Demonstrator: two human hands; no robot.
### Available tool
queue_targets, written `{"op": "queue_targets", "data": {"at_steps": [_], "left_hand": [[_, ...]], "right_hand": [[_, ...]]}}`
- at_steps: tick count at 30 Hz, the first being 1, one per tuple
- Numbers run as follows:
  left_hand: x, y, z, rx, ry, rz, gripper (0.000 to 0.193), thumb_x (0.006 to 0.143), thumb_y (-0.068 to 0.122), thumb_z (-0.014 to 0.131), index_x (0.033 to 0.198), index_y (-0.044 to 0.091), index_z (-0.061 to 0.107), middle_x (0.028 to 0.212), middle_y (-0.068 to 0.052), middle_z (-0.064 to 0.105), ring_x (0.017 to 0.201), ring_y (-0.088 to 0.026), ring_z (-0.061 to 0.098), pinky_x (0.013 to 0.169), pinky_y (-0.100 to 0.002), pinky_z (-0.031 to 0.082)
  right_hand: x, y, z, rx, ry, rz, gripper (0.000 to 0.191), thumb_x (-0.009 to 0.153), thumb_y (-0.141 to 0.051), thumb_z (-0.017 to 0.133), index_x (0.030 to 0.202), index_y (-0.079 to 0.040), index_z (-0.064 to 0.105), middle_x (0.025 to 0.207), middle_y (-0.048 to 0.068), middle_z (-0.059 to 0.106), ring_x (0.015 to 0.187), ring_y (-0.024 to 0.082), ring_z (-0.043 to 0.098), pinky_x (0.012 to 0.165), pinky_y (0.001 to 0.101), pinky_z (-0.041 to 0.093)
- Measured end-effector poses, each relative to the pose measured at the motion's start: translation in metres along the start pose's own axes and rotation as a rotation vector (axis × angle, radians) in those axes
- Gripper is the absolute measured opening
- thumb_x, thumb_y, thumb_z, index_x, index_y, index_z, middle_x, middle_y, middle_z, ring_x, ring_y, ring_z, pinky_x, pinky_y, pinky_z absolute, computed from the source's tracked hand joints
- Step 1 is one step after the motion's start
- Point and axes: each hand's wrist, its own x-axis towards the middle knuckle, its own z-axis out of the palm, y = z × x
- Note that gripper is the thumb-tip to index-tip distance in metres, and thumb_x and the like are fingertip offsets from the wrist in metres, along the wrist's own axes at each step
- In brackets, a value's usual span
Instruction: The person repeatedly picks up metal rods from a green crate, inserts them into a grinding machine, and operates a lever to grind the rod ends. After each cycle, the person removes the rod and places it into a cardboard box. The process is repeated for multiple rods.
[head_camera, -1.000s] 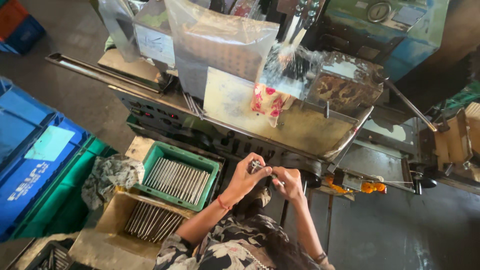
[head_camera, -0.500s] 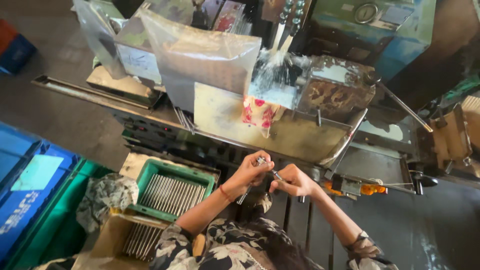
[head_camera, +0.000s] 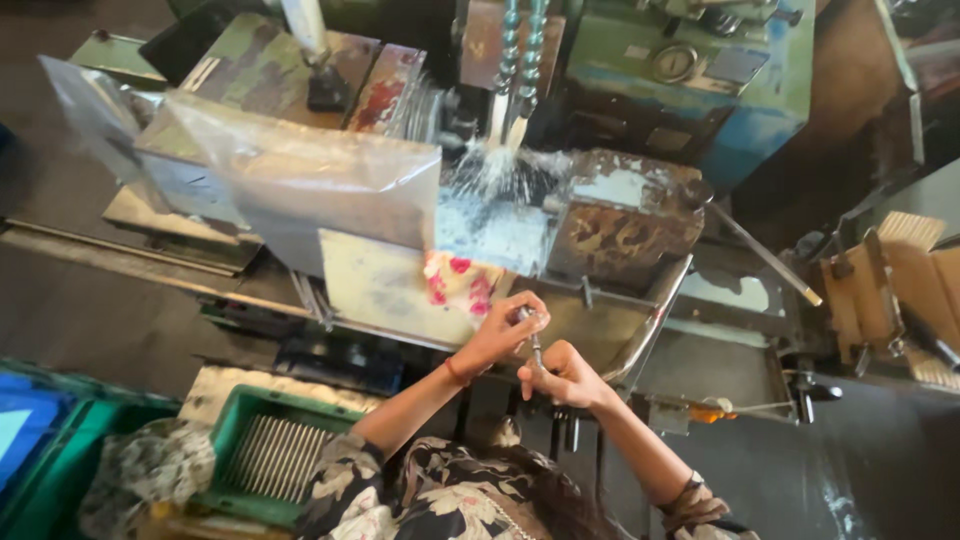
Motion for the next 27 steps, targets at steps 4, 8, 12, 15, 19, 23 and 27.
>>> {"op": "queue_targets", "data": {"at_steps": [4, 8, 12, 15, 19, 23, 27], "left_hand": [[0.117, -0.029, -0.006, -0.207, -0.013, -0.351, 0.018, 0.098, 0.03, 0.067, 0.1, 0.013, 0.065, 0.07, 0.005, 0.058, 0.047, -0.003, 0.047, 0.041, -0.021, 0.037], [0.246, -0.042, -0.057, -0.413, 0.241, -0.375, 0.017, 0.094, 0.022, 0.071, 0.091, 0.008, 0.063, 0.068, -0.004, 0.056, 0.045, -0.011, 0.05, 0.04, -0.029, 0.042], [0.316, -0.048, -0.093, -0.559, 0.754, -0.33, 0.016, 0.086, 0.015, 0.072, 0.09, 0.012, 0.057, 0.067, -0.005, 0.052, 0.044, -0.017, 0.048, 0.041, -0.035, 0.043], [0.334, -0.057, -0.118, -0.502, 0.9, -0.27, 0.012, 0.088, 0.014, 0.065, 0.093, 0.012, 0.055, 0.067, -0.003, 0.05, 0.047, -0.015, 0.048, 0.041, -0.032, 0.041], [0.343, -0.064, -0.136, -0.415, 1.035, -0.263, 0.017, 0.085, 0.007, 0.063, 0.098, 0.013, 0.055, 0.067, -0.004, 0.055, 0.048, -0.015, 0.05, 0.04, -0.032, 0.04], [0.348, -0.072, -0.149, -0.535, 0.854, -0.082, 0.011, 0.09, 0.01, 0.056, 0.099, 0.015, 0.054, 0.069, -0.004, 0.055, 0.05, -0.018, 0.053, 0.04, -0.034, 0.042], [0.353, -0.08, -0.157, -0.616, 0.834, -0.043, 0.02, 0.092, 0.01, 0.056, 0.109, 0.02, 0.059, 0.075, -0.003, 0.06, 0.057, -0.016, 0.058, 0.046, -0.032, 0.046]], "right_hand": [[0.009, 0.024, -0.096, -0.915, 0.381, -0.24, 0.019, 0.094, -0.025, 0.07, 0.08, -0.014, 0.077, 0.062, 0.002, 0.066, 0.053, 0.017, 0.062, 0.049, 0.0357, 0.048], [-0.038, 0.056, -0.252, -0.939, 0.834, 0.206, 0.025, 0.1, -0.013, 0.059, 0.117, -0.02, 0.077, 0.086, 0.009, 0.071, 0.059, 0.024, 0.065, 0.056, 0.0382, 0.052], [-0.102, 0.089, -0.372, -1.205, 1.131, 0.644, 0.046, 0.109, -0.053, 0.061, 0.112, -0.011, 0.079, 0.096, 0.022, 0.073, 0.089, 0.042, 0.07, 0.076, 0.0523, 0.054], [-0.124, 0.118, -0.401, -1.125, 1.046, 0.941, 0.075, 0.101, -0.075, 0.054, 0.103, -0.005, 0.08, 0.105, 0.029, 0.073, 0.105, 0.051, 0.068, 0.09, 0.0595, 0.053], [-0.117, 0.141, -0.405, -1.039, 1.097, 0.916, 0.074, 0.113, -0.064, 0.036, 0.106, -0.004, 0.078, 0.105, 0.033, 0.071, 0.101, 0.059, 0.063, 0.09, 0.0639, 0.048], [-0.113, 0.151, -0.401, -1.069, 1.159, 0.983, 0.075, 0.116, -0.059, 0.035, 0.1, 0.0, 0.078, 0.105, 0.033, 0.072, 0.103, 0.058, 0.065, 0.091, 0.0638, 0.05], [-0.115, 0.158, -0.397, -1.096, 1.251, 0.919, 0.068, 0.115, -0.056, 0.038, 0.103, -0.003, 0.079, 0.098, 0.033, 0.071, 0.097, 0.058, 0.065, 0.087, 0.0636, 0.051]]}}
